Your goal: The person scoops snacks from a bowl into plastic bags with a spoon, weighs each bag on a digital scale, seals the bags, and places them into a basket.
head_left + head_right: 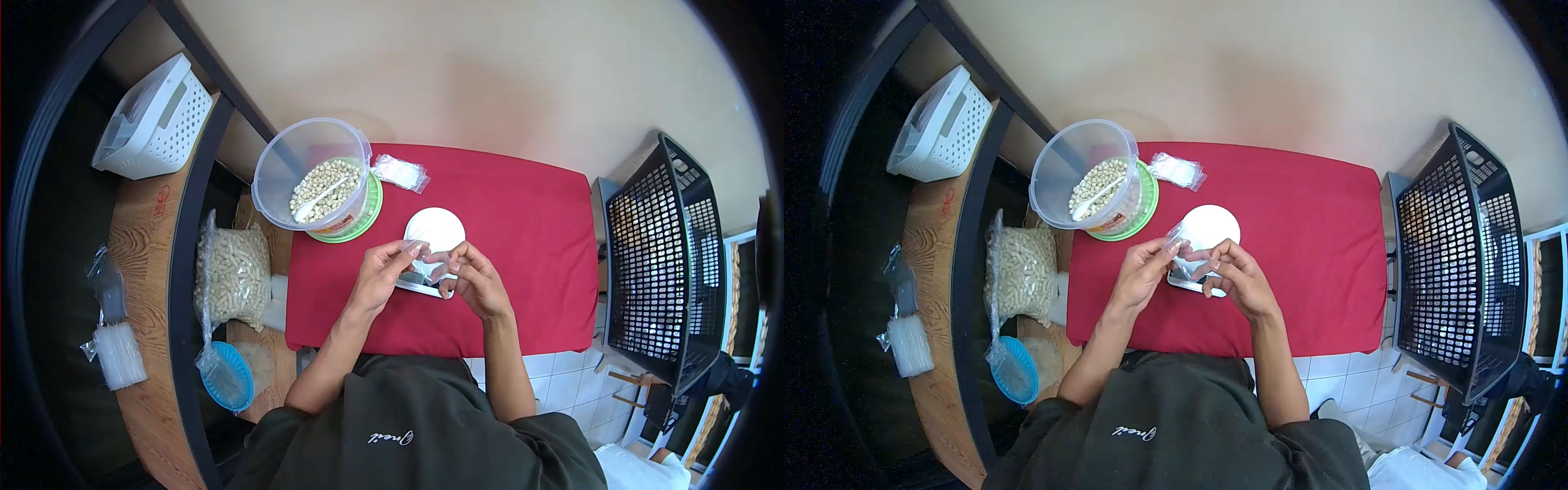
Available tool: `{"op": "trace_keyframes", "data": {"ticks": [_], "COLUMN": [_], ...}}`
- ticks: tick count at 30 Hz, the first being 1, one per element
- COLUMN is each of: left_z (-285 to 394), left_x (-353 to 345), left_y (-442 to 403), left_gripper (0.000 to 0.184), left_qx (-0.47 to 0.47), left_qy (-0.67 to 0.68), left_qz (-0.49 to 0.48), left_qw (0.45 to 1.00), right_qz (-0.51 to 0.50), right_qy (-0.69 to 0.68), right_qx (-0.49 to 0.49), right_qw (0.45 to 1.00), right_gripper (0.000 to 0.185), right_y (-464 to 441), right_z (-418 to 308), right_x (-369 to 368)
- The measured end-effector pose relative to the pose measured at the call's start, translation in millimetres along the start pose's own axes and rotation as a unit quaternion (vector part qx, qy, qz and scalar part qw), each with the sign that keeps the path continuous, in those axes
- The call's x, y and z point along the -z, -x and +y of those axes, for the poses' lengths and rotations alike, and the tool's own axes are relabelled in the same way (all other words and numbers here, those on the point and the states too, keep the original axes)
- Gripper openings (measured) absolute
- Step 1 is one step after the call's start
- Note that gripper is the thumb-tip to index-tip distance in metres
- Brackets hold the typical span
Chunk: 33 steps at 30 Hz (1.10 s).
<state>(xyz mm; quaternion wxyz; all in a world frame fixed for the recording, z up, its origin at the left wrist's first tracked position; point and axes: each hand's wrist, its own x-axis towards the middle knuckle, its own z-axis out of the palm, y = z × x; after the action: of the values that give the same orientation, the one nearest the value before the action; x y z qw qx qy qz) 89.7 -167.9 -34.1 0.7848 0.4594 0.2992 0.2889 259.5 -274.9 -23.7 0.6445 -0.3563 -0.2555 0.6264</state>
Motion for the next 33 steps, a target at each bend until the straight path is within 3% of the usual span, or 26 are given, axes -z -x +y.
{"op": "trace_keyframes", "data": {"ticks": [4, 6, 9, 11, 13, 15, 17, 19, 23, 24, 33], "left_z": [3.9, 9.4, 16.1, 17.7, 20.2, 31.2, 41.4, 46.0, 39.2, 40.5, 1.6], "left_x": [-2.7, 0.5, 6.4, 7.2, 7.2, 4.5, 3.0, 3.6, 13.2, 15.4, 64.8], "left_y": [2.3, 4.3, 6.1, 6.7, 7.5, 12.3, 18.2, 23.0, 29.9, 33.4, 58.2], "left_gripper": [0.017, 0.012, 0.008, 0.011, 0.013, 0.011, 0.010, 0.012, 0.016, 0.021, 0.032], "left_qx": [-0.045, -0.048, -0.051, -0.052, -0.078, -0.098, -0.115, -0.160, -0.180, -0.118, 0.032], "left_qy": [-0.062, -0.073, -0.117, -0.150, -0.185, -0.252, -0.319, -0.386, -0.408, -0.373, -0.190], "left_qz": [0.031, 0.024, 0.009, 0.001, -0.029, -0.033, -0.033, -0.042, -0.043, -0.057, -0.025], "left_qw": [0.997, 0.996, 0.992, 0.987, 0.979, 0.962, 0.940, 0.908, 0.894, 0.919, 0.981], "right_qz": [0.033, 0.070, 0.090, 0.072, -0.012, -0.035, -0.100, -0.116, -0.135, -0.132, -0.078], "right_qy": [0.083, 0.324, 0.399, 0.437, 0.503, 0.495, 0.582, 0.583, 0.573, 0.558, 0.488], "right_qx": [-0.033, 0.039, 0.106, 0.162, 0.214, 0.200, 0.121, 0.117, 0.084, 0.063, 0.026], "right_qw": [0.995, 0.943, 0.906, 0.882, 0.837, 0.845, 0.798, 0.796, 0.804, 0.817, 0.869], "right_gripper": [0.005, 0.011, 0.018, 0.021, 0.025, 0.023, 0.020, 0.018, 0.012, 0.010, 0.007], "right_y": [5.1, 5.2, 5.6, 1.7, -2.2, -5.3, -10.5, -15.2, -23.2, -24.9, -37.4], "right_z": [-6.4, -13.4, -32.9, -46.3, -54.3, -58.2, -59.2, -55.3, -44.2, -41.7, -20.1], "right_x": [-0.8, -2.3, -17.7, -34.2, -46.2, -56.4, -56.4, -58.3, -59.1, -59.3, -62.6]}}
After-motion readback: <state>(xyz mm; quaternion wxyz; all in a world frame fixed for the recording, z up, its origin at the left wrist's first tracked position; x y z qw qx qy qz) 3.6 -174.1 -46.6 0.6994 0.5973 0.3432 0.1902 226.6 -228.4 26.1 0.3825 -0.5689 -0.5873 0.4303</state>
